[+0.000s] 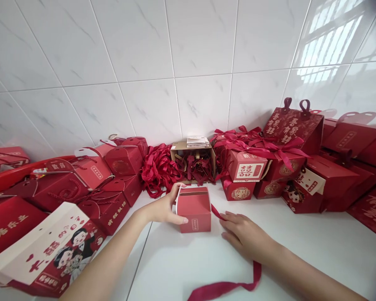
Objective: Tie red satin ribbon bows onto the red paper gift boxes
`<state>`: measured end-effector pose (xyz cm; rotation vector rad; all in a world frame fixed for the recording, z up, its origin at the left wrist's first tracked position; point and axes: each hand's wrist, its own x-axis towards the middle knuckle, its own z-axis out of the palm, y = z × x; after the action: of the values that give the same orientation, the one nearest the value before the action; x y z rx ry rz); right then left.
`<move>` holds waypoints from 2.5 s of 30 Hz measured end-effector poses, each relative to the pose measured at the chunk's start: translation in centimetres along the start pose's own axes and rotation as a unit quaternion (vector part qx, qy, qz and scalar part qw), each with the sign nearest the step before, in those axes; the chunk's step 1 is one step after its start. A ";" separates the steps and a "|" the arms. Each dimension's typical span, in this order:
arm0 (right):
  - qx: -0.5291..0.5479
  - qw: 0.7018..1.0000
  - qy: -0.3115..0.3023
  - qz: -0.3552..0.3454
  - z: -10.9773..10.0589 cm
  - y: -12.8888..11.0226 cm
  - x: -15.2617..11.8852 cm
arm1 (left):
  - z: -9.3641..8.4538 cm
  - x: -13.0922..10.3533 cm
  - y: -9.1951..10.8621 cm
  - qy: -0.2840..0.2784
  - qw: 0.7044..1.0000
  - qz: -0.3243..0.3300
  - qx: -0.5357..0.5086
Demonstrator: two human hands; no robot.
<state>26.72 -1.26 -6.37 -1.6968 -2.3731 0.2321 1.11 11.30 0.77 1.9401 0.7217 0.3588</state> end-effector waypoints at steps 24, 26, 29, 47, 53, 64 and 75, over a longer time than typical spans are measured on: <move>-0.005 0.981 0.055 0.185 -1.3 1.0 5.3 | 4.7 2.6 -3.3 0.299 0.933 0.180 -0.090; 0.016 0.980 0.081 0.180 -1.7 1.6 4.8 | 4.7 2.2 -2.2 0.382 0.888 0.237 0.100; 0.048 0.976 0.134 0.163 -3.2 2.1 3.8 | 5.4 1.4 -0.4 0.374 0.844 0.290 0.253; 0.166 0.964 0.205 0.037 -8.9 -3.0 -1.5 | 7.1 1.6 1.4 0.198 0.952 0.171 0.162; 0.158 0.959 0.233 0.020 -9.9 -3.0 -2.3 | 6.4 1.8 1.3 0.197 0.950 0.174 0.167; 0.182 0.944 0.273 -0.046 -9.3 -3.4 -2.1 | 5.7 2.1 1.4 0.190 0.955 0.160 0.160; 0.144 0.961 0.234 -0.024 -7.6 -2.1 -0.7 | 5.8 2.1 1.4 0.198 0.950 0.151 0.189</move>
<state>27.01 -2.59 1.42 -1.3752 -1.9244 0.1388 6.28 8.06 -0.78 2.3844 0.7888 0.8704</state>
